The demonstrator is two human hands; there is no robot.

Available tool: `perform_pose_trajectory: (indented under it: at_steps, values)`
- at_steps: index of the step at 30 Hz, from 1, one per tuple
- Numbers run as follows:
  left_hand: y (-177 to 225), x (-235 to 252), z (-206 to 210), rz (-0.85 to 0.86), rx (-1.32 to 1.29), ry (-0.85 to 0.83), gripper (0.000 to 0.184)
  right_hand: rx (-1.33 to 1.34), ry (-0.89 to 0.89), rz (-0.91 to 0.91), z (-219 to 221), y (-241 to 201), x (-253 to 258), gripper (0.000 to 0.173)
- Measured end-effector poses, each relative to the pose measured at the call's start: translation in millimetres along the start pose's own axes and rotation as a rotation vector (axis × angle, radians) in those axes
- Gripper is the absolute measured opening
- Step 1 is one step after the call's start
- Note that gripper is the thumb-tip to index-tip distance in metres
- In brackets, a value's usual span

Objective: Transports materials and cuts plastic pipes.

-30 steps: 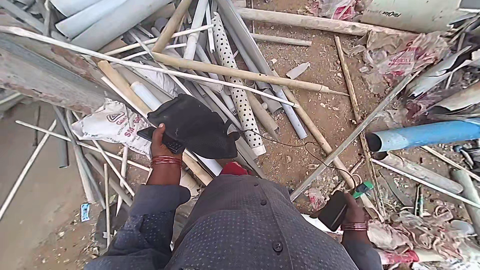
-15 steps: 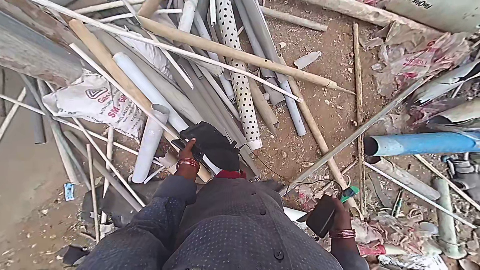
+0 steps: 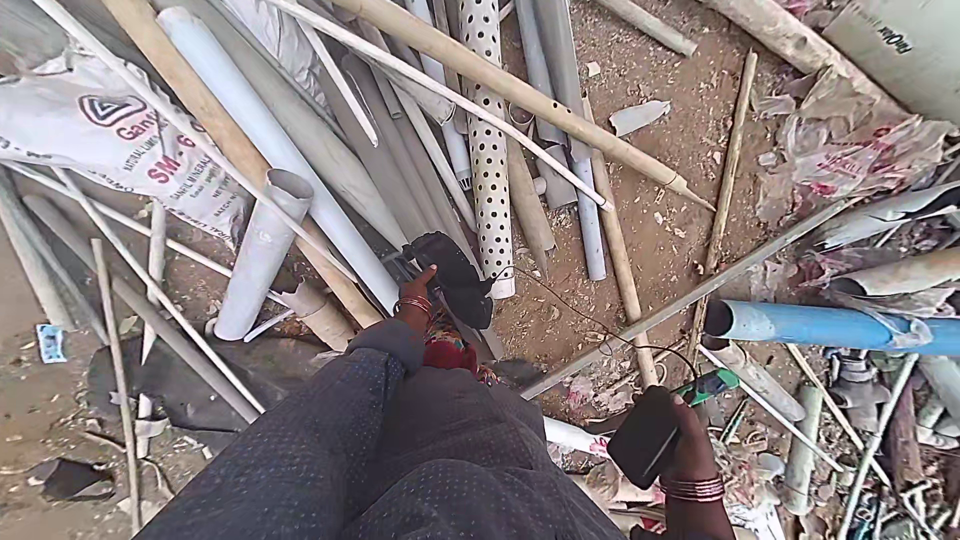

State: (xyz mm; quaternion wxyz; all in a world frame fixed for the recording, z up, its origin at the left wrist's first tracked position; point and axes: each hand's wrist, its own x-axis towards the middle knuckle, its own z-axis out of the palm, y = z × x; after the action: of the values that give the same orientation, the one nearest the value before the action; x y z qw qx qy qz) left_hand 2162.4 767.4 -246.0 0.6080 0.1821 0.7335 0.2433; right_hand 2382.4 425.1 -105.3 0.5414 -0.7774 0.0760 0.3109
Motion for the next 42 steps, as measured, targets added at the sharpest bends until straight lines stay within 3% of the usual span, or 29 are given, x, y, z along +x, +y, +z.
perform_pose_trajectory:
  at_steps: [3,9,15,24,27,31,36,42]
  values:
    - [-7.8,36.1,30.1,-0.069,-0.042,-0.003,0.07,-0.004,-0.023,0.001,16.6,-8.2,11.9,0.081]
    - [-17.5,99.1,86.8,-0.125,0.028,0.059,0.075,-0.044,-0.022,0.028,47.7,-31.4,33.9,0.068]
    - [-34.0,163.4,133.7,-0.17,-0.078,0.042,0.077,-0.148,-0.032,0.038,84.9,-36.2,62.5,0.082]
    - [-57.5,211.8,167.0,-0.213,-0.261,0.083,0.068,-0.113,-0.123,0.118,116.2,2.6,107.1,0.093]
    - [-82.2,228.4,163.9,-0.307,-0.103,0.115,0.072,-0.134,-0.151,0.135,124.5,13.0,120.1,0.096]
    - [-111.7,218.8,152.6,-0.453,0.06,0.021,0.07,-0.193,-0.142,0.171,137.9,20.0,133.4,0.096]
    - [-103.9,166.1,138.6,-0.475,0.245,-0.2,0.064,-0.187,-0.191,0.135,150.4,25.3,152.7,0.104]
    - [-98.4,155.0,116.8,-0.338,0.467,-0.277,0.062,-0.152,-0.253,0.062,166.5,27.4,174.2,0.104]
